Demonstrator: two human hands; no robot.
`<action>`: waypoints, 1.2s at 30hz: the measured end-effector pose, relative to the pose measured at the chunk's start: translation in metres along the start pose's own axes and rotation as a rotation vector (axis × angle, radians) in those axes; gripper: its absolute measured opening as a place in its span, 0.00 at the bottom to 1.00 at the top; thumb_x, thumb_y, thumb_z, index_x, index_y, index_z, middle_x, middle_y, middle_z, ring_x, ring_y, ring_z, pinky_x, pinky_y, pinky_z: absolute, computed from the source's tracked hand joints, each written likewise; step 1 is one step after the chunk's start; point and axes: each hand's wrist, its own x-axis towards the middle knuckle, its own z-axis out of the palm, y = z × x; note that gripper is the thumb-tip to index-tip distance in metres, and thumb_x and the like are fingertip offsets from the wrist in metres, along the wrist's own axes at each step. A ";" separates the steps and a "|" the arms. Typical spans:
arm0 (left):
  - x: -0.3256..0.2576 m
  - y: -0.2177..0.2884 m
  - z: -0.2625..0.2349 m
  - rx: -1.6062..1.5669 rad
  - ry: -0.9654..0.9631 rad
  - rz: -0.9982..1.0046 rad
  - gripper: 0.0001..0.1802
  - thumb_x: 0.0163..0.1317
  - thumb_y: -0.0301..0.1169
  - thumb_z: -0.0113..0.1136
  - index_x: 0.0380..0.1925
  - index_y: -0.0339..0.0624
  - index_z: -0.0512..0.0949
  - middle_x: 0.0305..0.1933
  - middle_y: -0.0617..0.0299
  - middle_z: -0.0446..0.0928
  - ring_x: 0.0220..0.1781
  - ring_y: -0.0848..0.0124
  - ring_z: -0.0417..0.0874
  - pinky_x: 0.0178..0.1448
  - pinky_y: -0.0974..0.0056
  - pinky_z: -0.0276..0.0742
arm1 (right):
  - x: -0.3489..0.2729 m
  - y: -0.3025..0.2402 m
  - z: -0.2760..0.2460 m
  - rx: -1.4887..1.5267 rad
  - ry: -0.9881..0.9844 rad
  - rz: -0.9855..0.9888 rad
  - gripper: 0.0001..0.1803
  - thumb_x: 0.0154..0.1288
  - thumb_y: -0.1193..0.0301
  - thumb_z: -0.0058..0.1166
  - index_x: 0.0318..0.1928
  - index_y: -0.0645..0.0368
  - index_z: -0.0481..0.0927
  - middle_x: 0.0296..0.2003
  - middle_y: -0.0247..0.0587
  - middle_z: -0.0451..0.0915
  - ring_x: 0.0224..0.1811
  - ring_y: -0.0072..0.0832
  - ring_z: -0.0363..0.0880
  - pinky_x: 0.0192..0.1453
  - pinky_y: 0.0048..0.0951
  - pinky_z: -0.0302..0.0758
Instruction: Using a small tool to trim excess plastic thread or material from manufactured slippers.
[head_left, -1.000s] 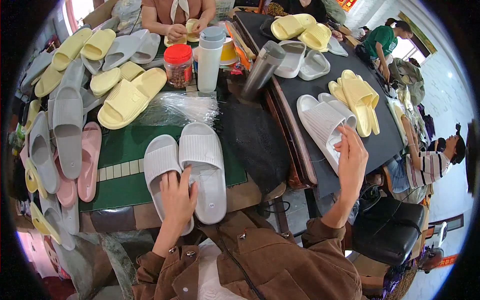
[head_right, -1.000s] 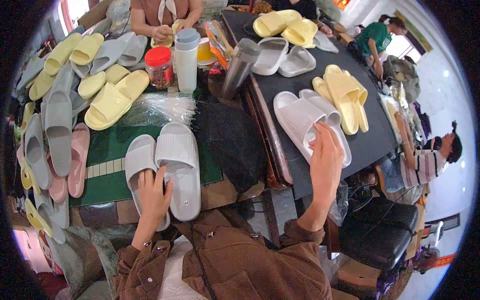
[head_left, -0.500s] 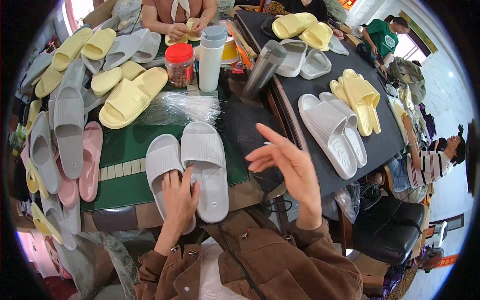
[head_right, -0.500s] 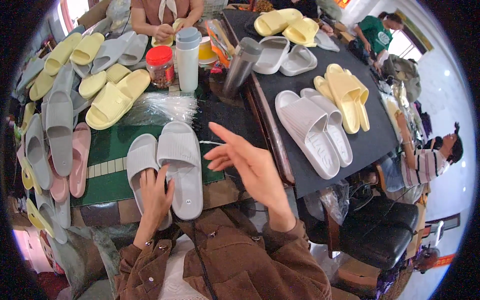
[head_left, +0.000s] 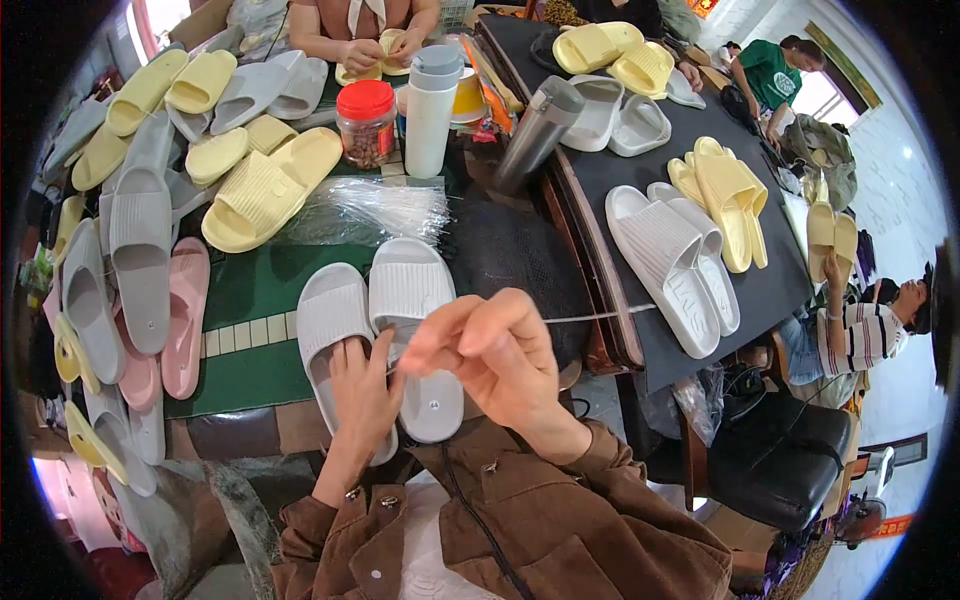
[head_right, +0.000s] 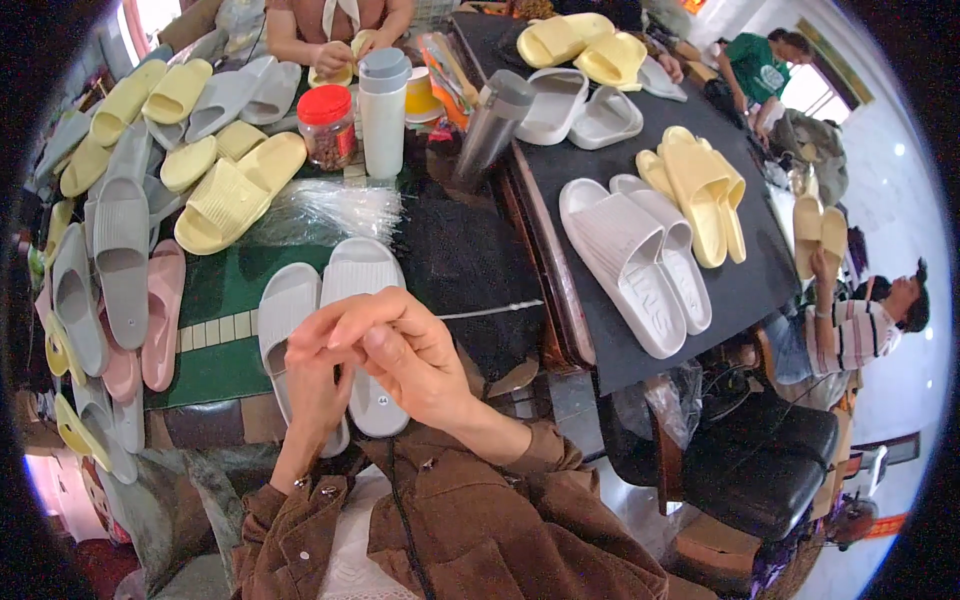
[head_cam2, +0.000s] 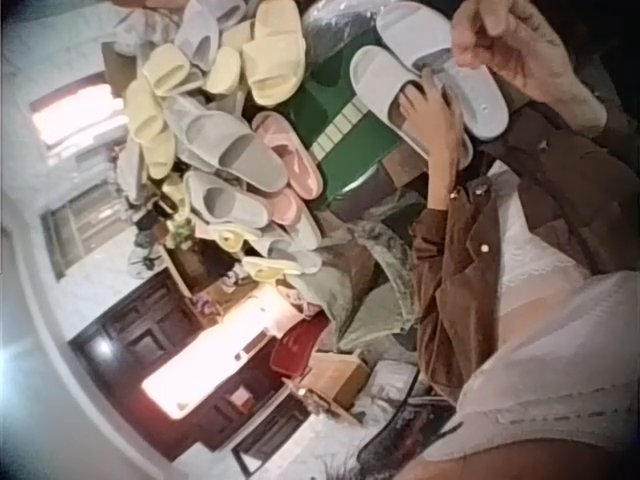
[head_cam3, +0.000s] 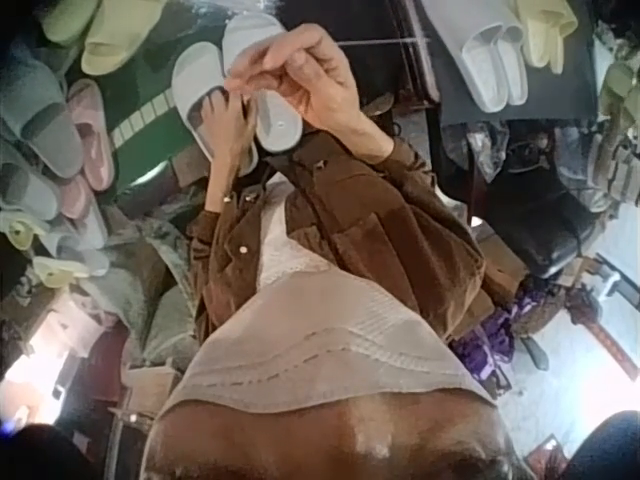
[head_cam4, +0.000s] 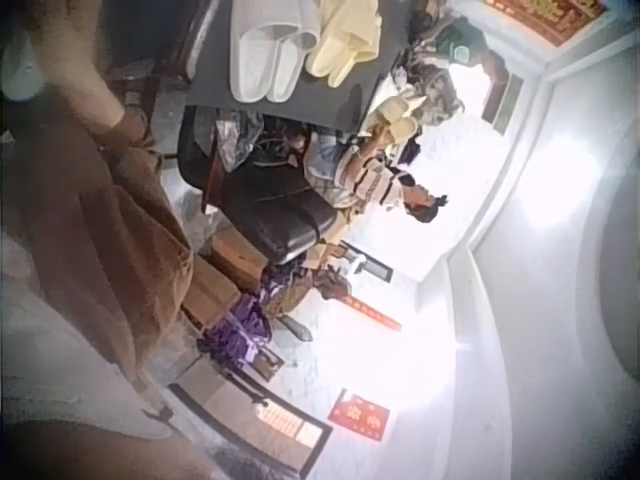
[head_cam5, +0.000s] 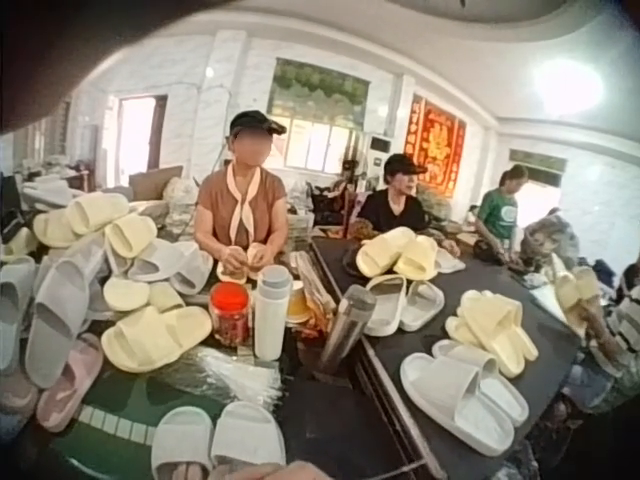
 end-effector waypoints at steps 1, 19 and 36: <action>0.002 0.003 -0.002 0.042 0.032 0.025 0.24 0.55 0.34 0.61 0.53 0.42 0.73 0.45 0.46 0.68 0.53 0.48 0.67 0.52 0.50 0.64 | -0.002 0.006 -0.005 -0.032 0.032 0.008 0.11 0.76 0.67 0.37 0.42 0.61 0.68 0.46 0.59 0.74 0.48 0.43 0.79 0.53 0.39 0.79; 0.001 0.010 -0.008 0.125 0.060 0.001 0.27 0.49 0.32 0.63 0.52 0.43 0.73 0.47 0.48 0.67 0.55 0.49 0.66 0.53 0.50 0.65 | -0.044 0.096 -0.065 -0.394 0.261 0.359 0.15 0.75 0.75 0.37 0.54 0.66 0.74 0.40 0.36 0.79 0.42 0.20 0.76 0.50 0.22 0.74; 0.008 -0.009 -0.053 -0.640 -0.242 -0.063 0.18 0.69 0.33 0.47 0.55 0.37 0.72 0.51 0.49 0.69 0.55 0.57 0.70 0.61 0.62 0.63 | -0.047 0.097 -0.069 -0.448 0.249 0.327 0.15 0.75 0.73 0.36 0.54 0.66 0.74 0.39 0.35 0.78 0.42 0.19 0.76 0.50 0.22 0.73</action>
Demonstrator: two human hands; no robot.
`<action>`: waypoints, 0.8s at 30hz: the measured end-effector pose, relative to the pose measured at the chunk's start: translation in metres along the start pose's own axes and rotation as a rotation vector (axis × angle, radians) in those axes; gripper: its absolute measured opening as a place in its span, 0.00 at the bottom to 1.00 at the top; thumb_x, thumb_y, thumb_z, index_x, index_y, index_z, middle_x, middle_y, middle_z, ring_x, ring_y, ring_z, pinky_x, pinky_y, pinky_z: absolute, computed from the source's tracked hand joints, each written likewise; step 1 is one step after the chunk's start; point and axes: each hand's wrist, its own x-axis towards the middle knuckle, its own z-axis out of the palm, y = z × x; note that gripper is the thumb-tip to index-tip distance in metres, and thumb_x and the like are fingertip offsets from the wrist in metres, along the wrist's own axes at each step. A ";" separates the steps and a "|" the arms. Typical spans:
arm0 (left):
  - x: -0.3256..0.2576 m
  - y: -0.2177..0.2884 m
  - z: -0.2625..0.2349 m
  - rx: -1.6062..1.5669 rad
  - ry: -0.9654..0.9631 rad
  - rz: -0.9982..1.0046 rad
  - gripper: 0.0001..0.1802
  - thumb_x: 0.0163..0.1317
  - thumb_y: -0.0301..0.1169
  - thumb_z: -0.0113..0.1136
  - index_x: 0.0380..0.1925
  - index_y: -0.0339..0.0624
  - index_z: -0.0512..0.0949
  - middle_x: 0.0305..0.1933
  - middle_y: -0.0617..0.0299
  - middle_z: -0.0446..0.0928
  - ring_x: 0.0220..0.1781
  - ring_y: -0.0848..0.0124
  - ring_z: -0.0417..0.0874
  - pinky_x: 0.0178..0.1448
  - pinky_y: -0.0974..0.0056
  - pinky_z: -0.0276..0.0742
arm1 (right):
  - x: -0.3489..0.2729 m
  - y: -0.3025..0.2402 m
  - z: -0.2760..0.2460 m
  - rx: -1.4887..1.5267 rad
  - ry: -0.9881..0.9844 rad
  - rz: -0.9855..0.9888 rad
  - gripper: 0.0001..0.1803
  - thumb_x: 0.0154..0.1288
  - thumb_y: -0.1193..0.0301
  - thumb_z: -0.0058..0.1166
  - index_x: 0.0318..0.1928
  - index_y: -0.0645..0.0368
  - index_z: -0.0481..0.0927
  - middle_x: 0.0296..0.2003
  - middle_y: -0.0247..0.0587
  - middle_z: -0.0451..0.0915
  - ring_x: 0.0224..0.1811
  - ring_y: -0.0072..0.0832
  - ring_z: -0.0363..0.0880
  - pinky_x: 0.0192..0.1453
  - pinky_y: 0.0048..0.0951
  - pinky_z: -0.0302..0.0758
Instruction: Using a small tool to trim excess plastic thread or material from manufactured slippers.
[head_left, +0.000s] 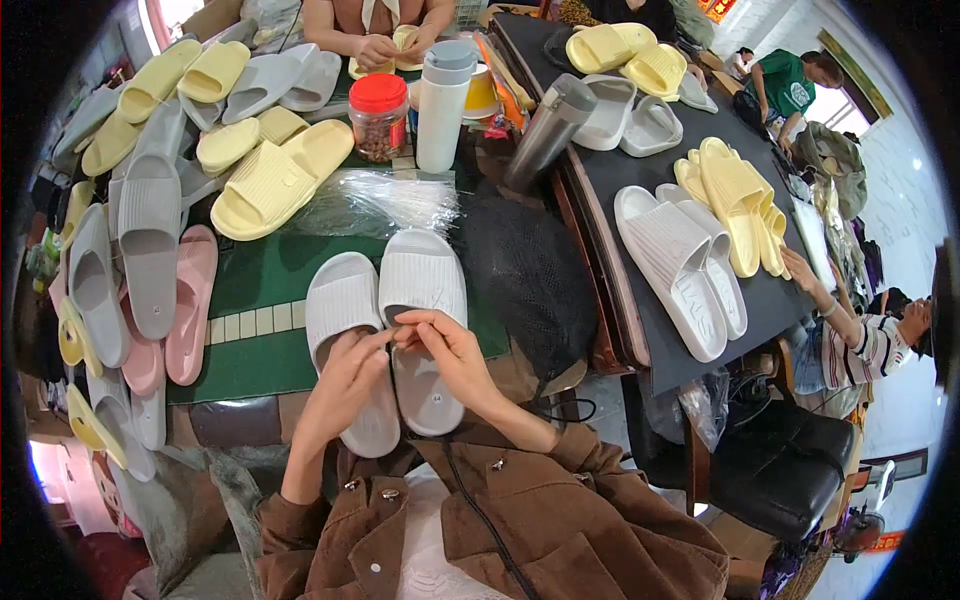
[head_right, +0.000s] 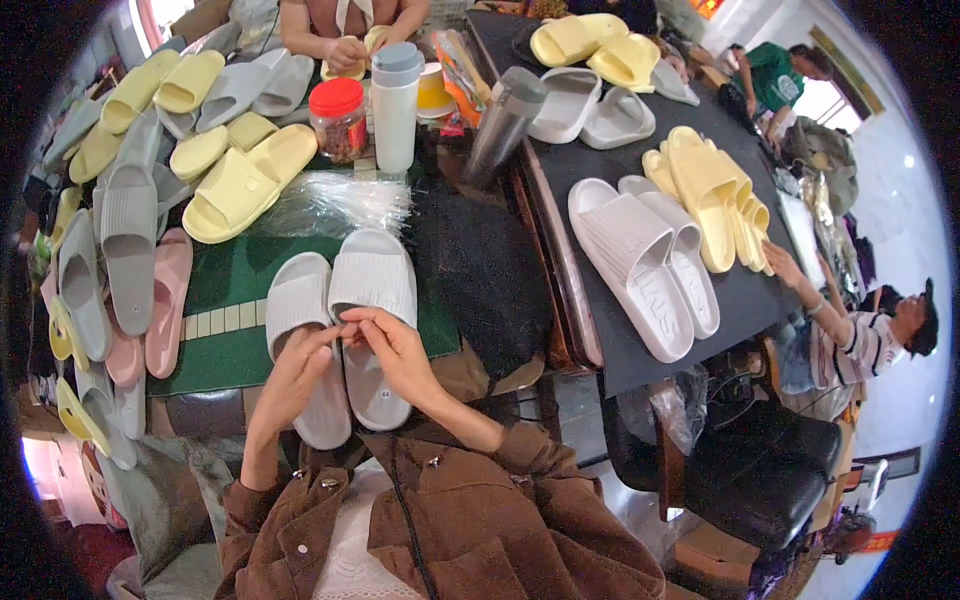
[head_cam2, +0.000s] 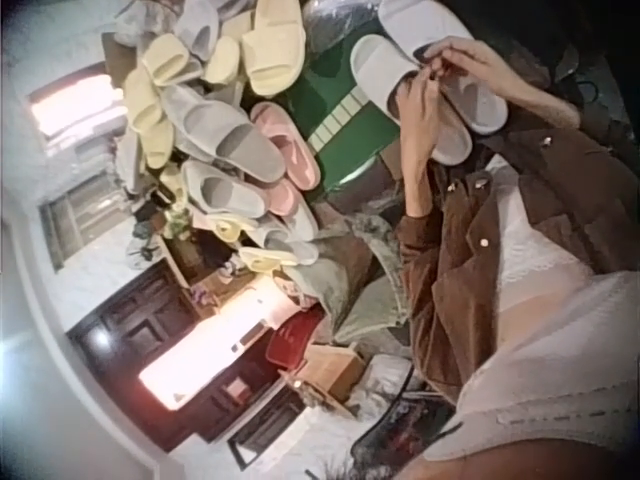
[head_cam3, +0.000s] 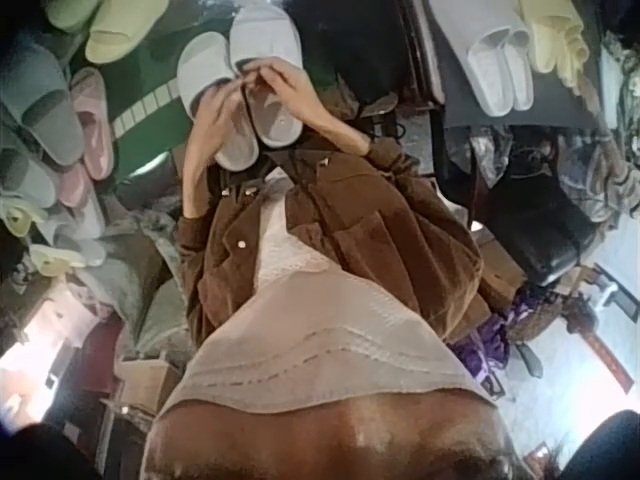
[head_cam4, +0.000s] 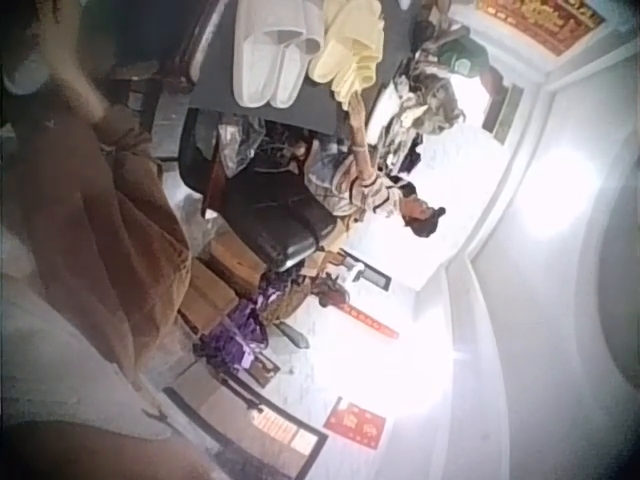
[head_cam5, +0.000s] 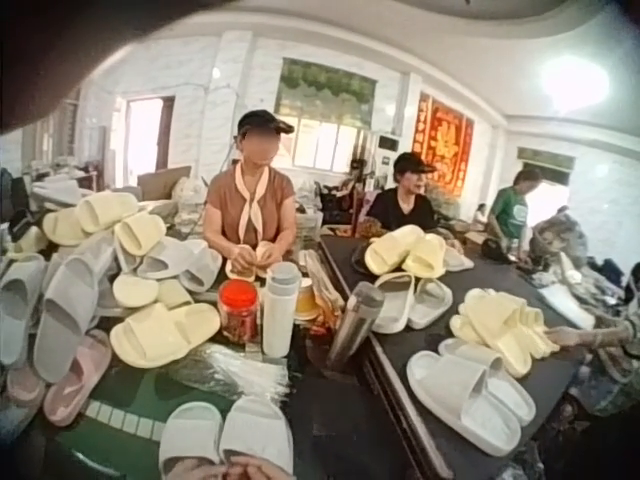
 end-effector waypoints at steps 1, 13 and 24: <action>0.000 0.002 -0.002 0.001 -0.001 -0.001 0.18 0.69 0.33 0.47 0.55 0.37 0.72 0.51 0.49 0.69 0.55 0.57 0.70 0.61 0.62 0.63 | 0.000 0.001 -0.001 -0.003 -0.016 0.007 0.15 0.75 0.74 0.35 0.54 0.66 0.73 0.40 0.36 0.77 0.43 0.20 0.75 0.51 0.22 0.73; -0.013 0.008 -0.033 -0.694 0.215 -0.233 0.23 0.75 0.39 0.38 0.53 0.29 0.72 0.49 0.50 0.78 0.49 0.67 0.79 0.57 0.64 0.73 | -0.002 -0.002 0.000 0.004 -0.015 -0.010 0.15 0.75 0.74 0.36 0.53 0.66 0.74 0.36 0.34 0.77 0.38 0.18 0.74 0.46 0.21 0.72; -0.022 0.012 -0.055 -0.269 0.644 -0.094 0.24 0.75 0.36 0.36 0.67 0.37 0.58 0.37 0.58 0.80 0.25 0.80 0.72 0.30 0.74 0.67 | -0.002 -0.006 0.002 -0.021 -0.015 0.024 0.14 0.75 0.74 0.37 0.52 0.67 0.74 0.34 0.34 0.78 0.35 0.17 0.74 0.43 0.20 0.73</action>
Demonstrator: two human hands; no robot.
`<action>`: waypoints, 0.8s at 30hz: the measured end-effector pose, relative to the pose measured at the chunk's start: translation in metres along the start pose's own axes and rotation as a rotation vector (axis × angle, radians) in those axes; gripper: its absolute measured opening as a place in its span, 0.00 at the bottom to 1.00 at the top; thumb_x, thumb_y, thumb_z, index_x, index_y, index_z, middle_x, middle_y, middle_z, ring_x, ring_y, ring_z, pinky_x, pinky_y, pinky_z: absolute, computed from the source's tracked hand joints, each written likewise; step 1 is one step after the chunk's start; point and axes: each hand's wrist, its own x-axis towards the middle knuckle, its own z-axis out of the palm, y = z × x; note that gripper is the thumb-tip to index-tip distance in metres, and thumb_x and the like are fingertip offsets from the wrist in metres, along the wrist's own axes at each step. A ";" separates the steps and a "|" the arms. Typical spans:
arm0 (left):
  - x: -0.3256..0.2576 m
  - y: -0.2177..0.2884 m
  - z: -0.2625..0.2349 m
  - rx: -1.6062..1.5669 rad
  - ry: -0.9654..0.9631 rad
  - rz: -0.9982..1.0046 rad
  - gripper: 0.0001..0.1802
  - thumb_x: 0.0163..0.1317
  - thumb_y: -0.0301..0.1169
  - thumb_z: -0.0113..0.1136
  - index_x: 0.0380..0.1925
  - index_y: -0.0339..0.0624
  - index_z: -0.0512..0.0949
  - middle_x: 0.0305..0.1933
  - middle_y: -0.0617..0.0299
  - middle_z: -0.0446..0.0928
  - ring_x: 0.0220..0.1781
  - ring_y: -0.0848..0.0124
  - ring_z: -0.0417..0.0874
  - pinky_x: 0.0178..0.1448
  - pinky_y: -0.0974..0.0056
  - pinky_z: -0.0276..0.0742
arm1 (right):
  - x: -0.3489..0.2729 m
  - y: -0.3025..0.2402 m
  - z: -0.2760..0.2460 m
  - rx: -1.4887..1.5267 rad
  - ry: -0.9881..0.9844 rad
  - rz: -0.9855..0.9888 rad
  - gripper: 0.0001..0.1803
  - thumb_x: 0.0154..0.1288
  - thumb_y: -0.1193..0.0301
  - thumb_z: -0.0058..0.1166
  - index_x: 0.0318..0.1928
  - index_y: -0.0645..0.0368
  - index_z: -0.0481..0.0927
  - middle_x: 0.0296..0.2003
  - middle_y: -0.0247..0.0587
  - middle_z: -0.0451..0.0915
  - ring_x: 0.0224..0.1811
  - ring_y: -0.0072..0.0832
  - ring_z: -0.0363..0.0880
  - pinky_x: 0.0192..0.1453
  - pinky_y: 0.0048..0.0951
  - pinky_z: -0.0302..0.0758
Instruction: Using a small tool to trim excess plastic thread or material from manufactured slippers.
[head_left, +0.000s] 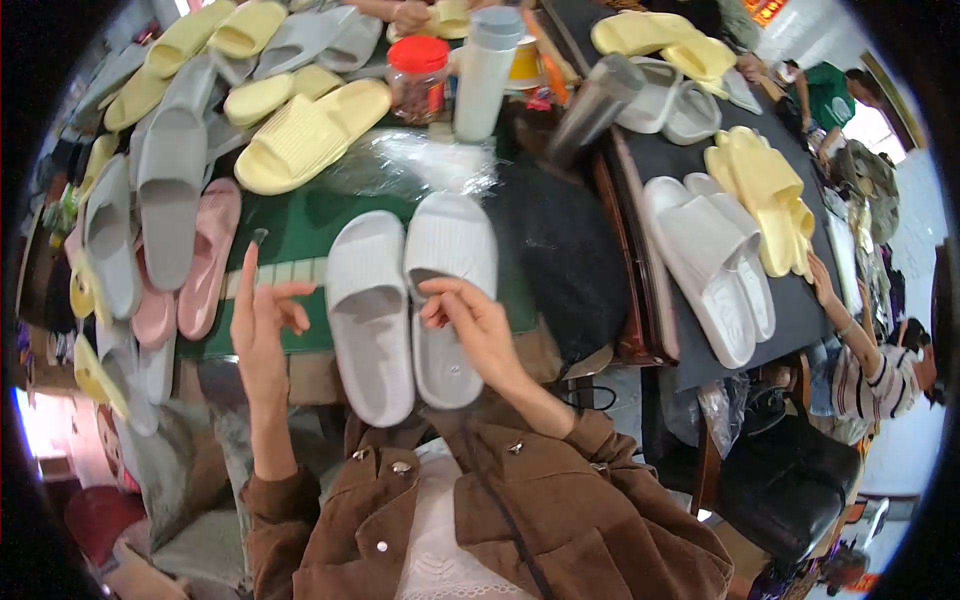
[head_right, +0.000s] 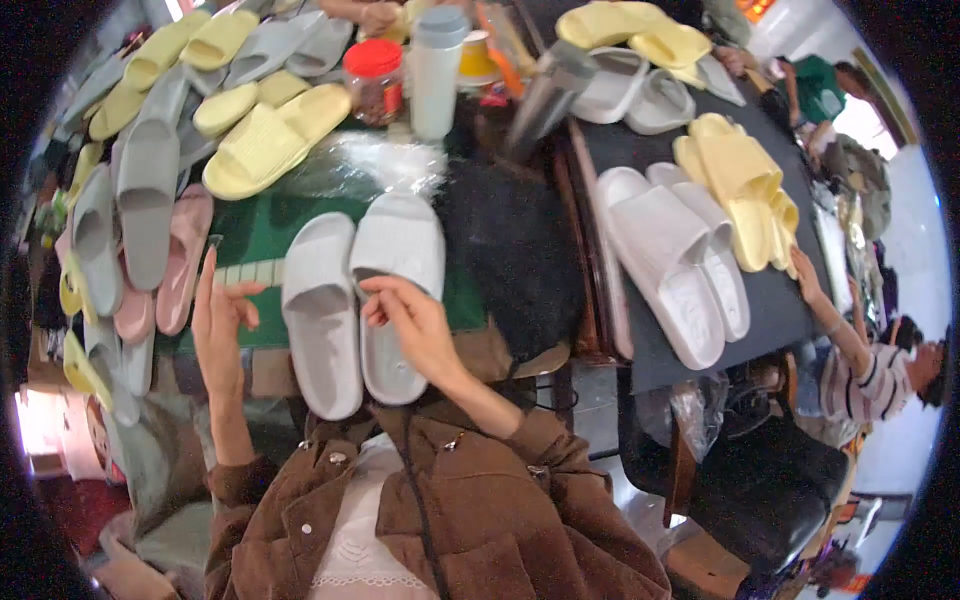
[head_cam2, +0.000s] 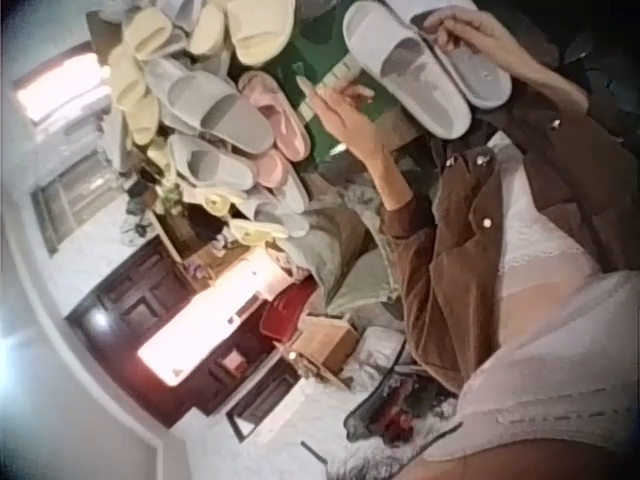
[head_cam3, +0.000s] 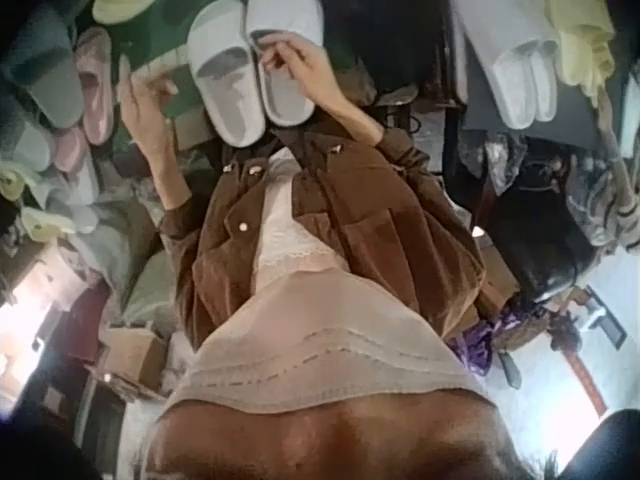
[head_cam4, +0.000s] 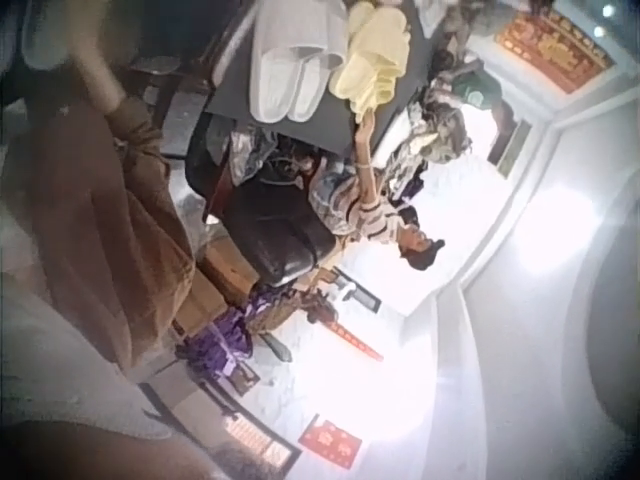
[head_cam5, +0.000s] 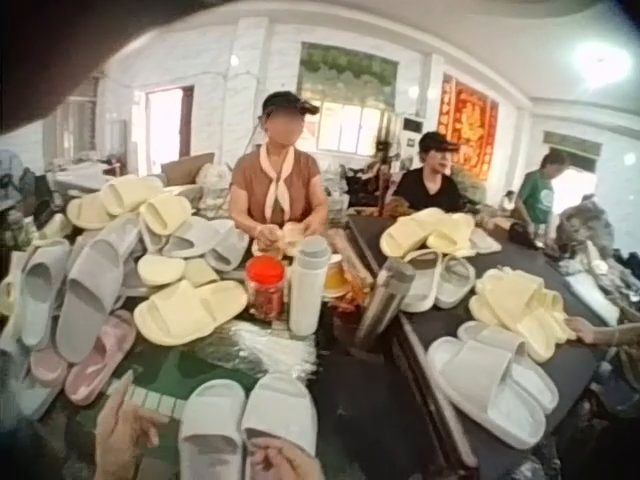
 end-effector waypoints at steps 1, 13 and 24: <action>0.002 -0.002 0.004 0.035 0.006 0.054 0.25 0.75 0.35 0.35 0.68 0.37 0.56 0.36 0.58 0.80 0.24 0.80 0.71 0.30 0.74 0.67 | 0.000 -0.001 -0.002 -0.030 0.037 0.019 0.14 0.74 0.76 0.37 0.51 0.68 0.75 0.33 0.35 0.78 0.34 0.18 0.75 0.43 0.21 0.74; -0.017 0.006 0.025 0.210 -0.122 0.103 0.02 0.64 0.21 0.52 0.35 0.35 0.74 0.31 0.63 0.78 0.22 0.82 0.67 0.27 0.74 0.64 | 0.000 0.006 -0.002 0.060 0.046 -0.003 0.05 0.72 0.76 0.42 0.45 0.61 0.70 0.34 0.40 0.80 0.32 0.18 0.75 0.39 0.20 0.72; -0.036 0.005 0.033 0.342 -0.195 0.121 0.06 0.58 0.17 0.54 0.36 0.35 0.75 0.29 0.58 0.74 0.26 0.73 0.72 0.30 0.69 0.68 | -0.005 -0.004 0.003 0.000 -0.017 0.027 0.11 0.68 0.78 0.48 0.49 0.61 0.74 0.34 0.31 0.77 0.33 0.15 0.74 0.36 0.17 0.70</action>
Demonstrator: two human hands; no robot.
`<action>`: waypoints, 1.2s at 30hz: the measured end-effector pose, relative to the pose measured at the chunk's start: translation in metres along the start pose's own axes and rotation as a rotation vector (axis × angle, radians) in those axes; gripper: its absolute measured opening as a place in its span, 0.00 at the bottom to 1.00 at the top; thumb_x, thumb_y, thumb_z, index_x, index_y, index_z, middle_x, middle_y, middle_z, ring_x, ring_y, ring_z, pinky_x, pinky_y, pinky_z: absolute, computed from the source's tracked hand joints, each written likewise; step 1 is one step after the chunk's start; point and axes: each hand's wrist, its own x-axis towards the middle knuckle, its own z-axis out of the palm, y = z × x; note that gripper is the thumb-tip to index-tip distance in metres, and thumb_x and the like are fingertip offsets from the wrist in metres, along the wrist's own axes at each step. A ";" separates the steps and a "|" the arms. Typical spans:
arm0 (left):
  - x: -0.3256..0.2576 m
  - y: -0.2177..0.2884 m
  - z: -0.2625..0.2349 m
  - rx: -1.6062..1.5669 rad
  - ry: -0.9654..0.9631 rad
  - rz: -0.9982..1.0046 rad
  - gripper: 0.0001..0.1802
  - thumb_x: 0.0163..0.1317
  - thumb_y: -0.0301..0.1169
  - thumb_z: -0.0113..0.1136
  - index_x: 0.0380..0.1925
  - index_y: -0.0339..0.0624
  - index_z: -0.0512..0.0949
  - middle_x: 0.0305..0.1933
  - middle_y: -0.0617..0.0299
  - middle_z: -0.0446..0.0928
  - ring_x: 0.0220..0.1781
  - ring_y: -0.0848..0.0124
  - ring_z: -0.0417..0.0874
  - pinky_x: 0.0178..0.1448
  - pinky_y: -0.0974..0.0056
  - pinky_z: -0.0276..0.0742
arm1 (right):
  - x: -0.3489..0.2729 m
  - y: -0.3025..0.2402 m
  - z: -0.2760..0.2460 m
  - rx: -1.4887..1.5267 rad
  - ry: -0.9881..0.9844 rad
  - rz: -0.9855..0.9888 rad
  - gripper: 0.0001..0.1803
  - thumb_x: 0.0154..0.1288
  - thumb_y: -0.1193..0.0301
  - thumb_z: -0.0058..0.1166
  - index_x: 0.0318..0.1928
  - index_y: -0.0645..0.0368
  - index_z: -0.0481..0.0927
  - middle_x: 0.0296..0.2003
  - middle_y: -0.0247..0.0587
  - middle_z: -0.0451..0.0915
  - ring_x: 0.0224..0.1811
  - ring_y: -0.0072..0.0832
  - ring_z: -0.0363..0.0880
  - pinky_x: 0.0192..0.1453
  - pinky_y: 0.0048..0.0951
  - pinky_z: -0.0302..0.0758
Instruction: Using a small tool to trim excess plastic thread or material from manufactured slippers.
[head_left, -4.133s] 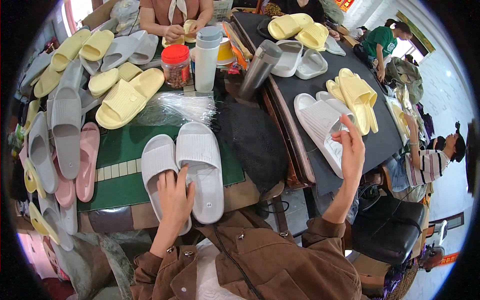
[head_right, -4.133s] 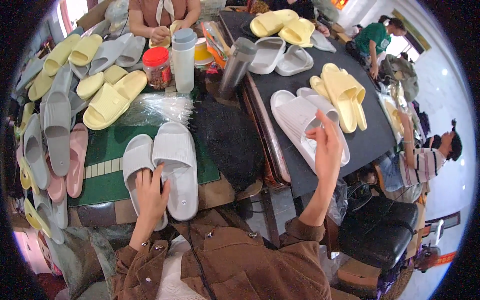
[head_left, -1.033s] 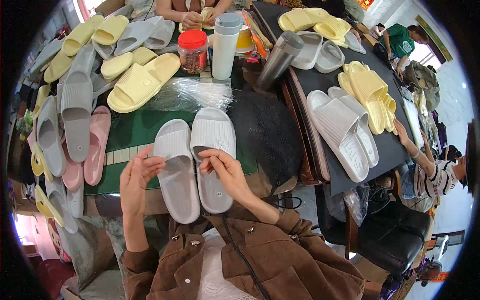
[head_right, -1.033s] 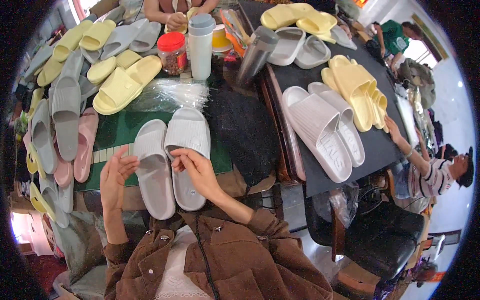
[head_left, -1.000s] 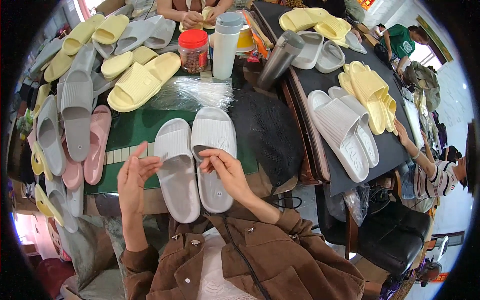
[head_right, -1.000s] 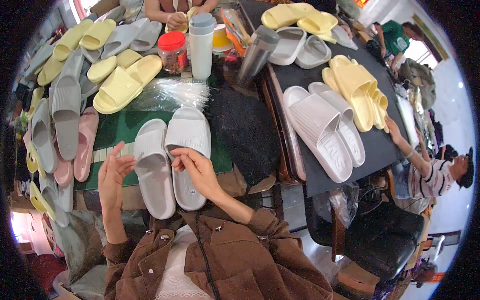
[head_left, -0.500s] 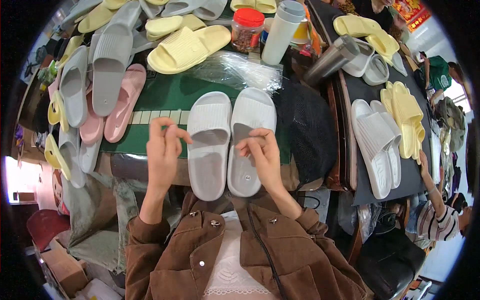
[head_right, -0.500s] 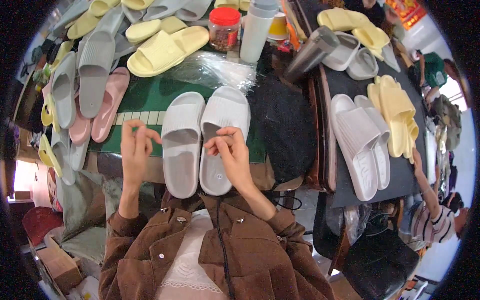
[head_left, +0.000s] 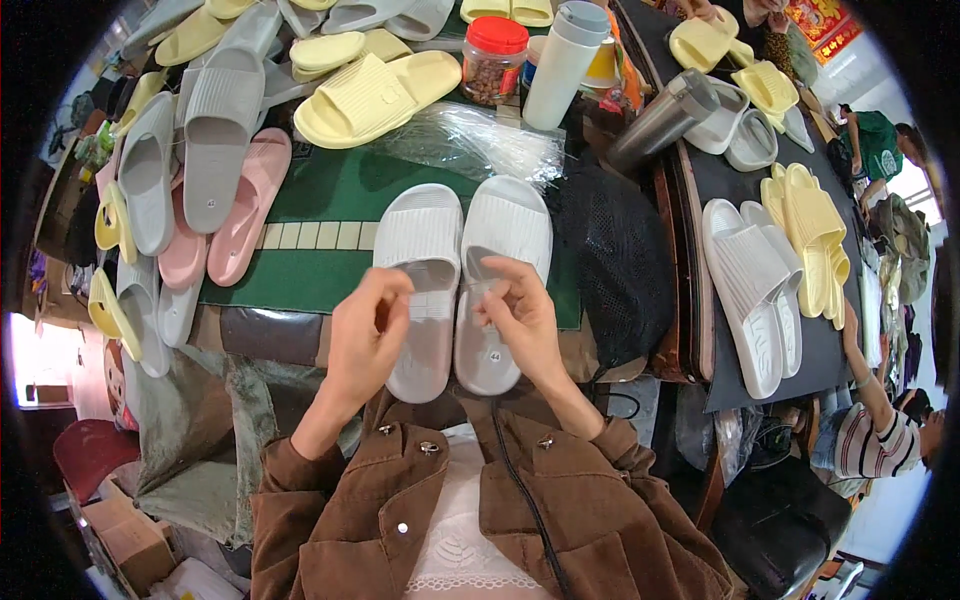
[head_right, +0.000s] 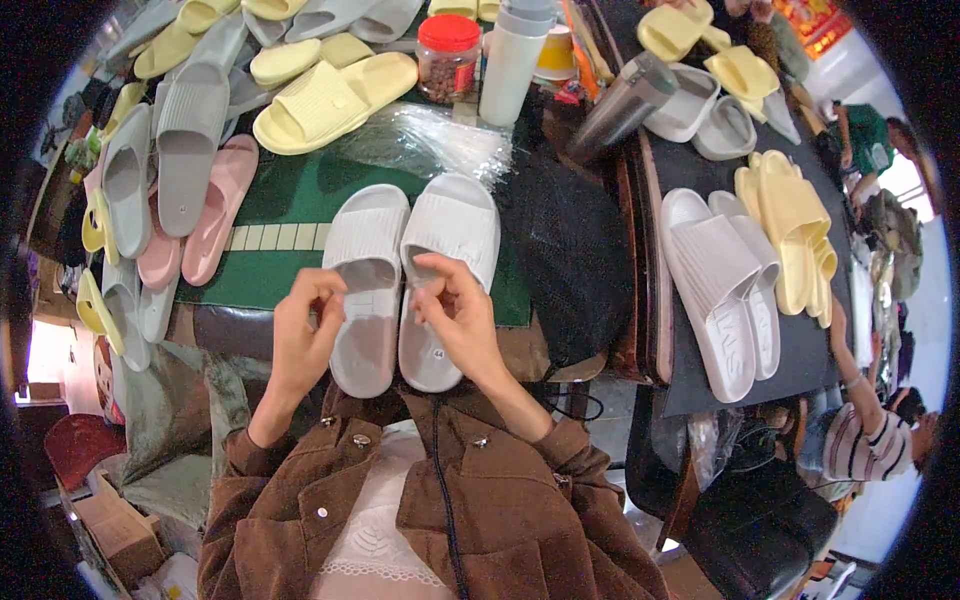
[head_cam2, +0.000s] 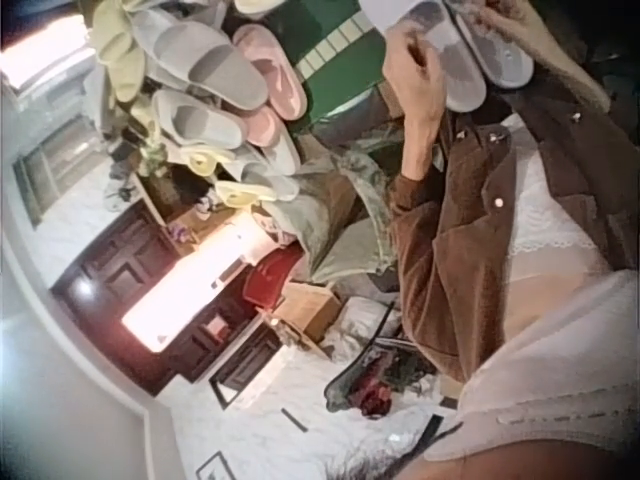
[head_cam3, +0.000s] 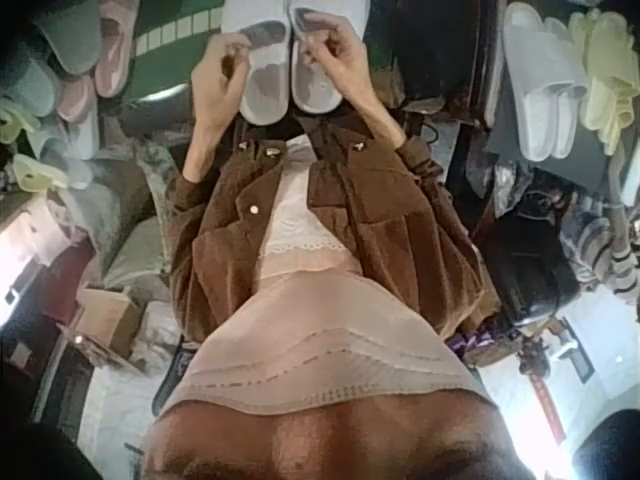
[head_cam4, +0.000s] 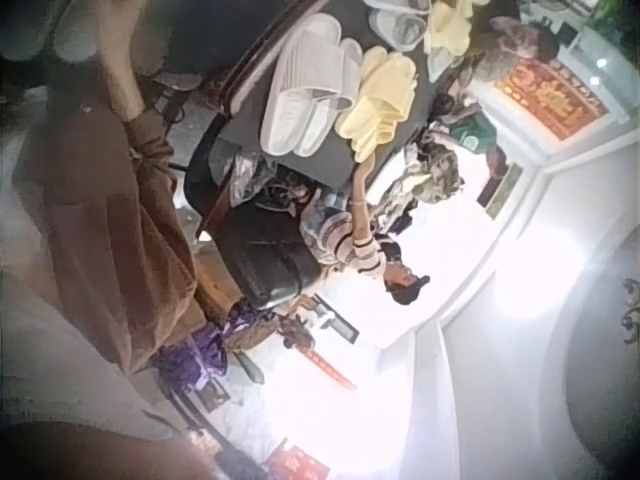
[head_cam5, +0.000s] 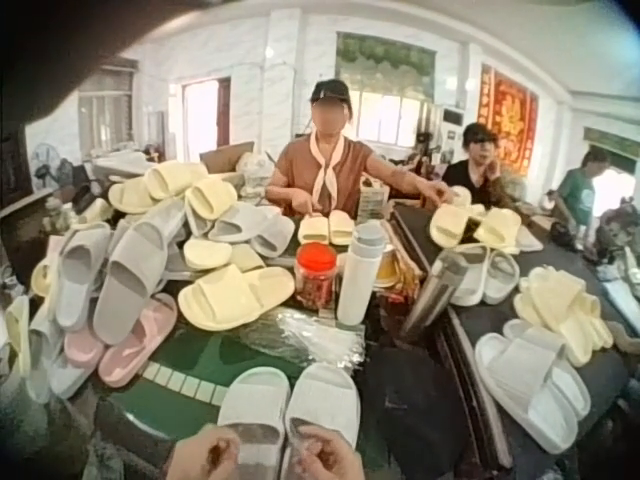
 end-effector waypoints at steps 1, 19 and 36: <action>-0.001 0.000 0.000 0.041 -0.055 0.068 0.06 0.59 0.17 0.53 0.37 0.35 0.74 0.29 0.57 0.74 0.25 0.72 0.72 0.30 0.68 0.68 | 0.000 -0.002 0.001 -0.008 0.041 -0.019 0.10 0.67 0.79 0.48 0.49 0.61 0.75 0.33 0.31 0.76 0.33 0.15 0.74 0.35 0.17 0.70; -0.019 -0.019 0.007 0.065 -0.068 0.047 0.17 0.62 0.19 0.51 0.51 0.33 0.72 0.48 0.48 0.75 0.48 0.56 0.79 0.48 0.62 0.76 | -0.022 -0.073 -0.002 -0.983 -0.184 -0.111 0.06 0.64 0.78 0.48 0.39 0.65 0.76 0.26 0.48 0.80 0.28 0.37 0.82 0.32 0.31 0.77; 0.039 -0.029 0.044 0.334 -0.349 -0.124 0.36 0.51 0.48 0.65 0.46 0.22 0.70 0.48 0.34 0.73 0.52 0.42 0.74 0.54 0.51 0.71 | 0.014 -0.019 -0.010 -1.128 -0.174 -0.317 0.20 0.61 0.79 0.46 0.54 0.71 0.66 0.46 0.66 0.73 0.48 0.62 0.71 0.50 0.49 0.70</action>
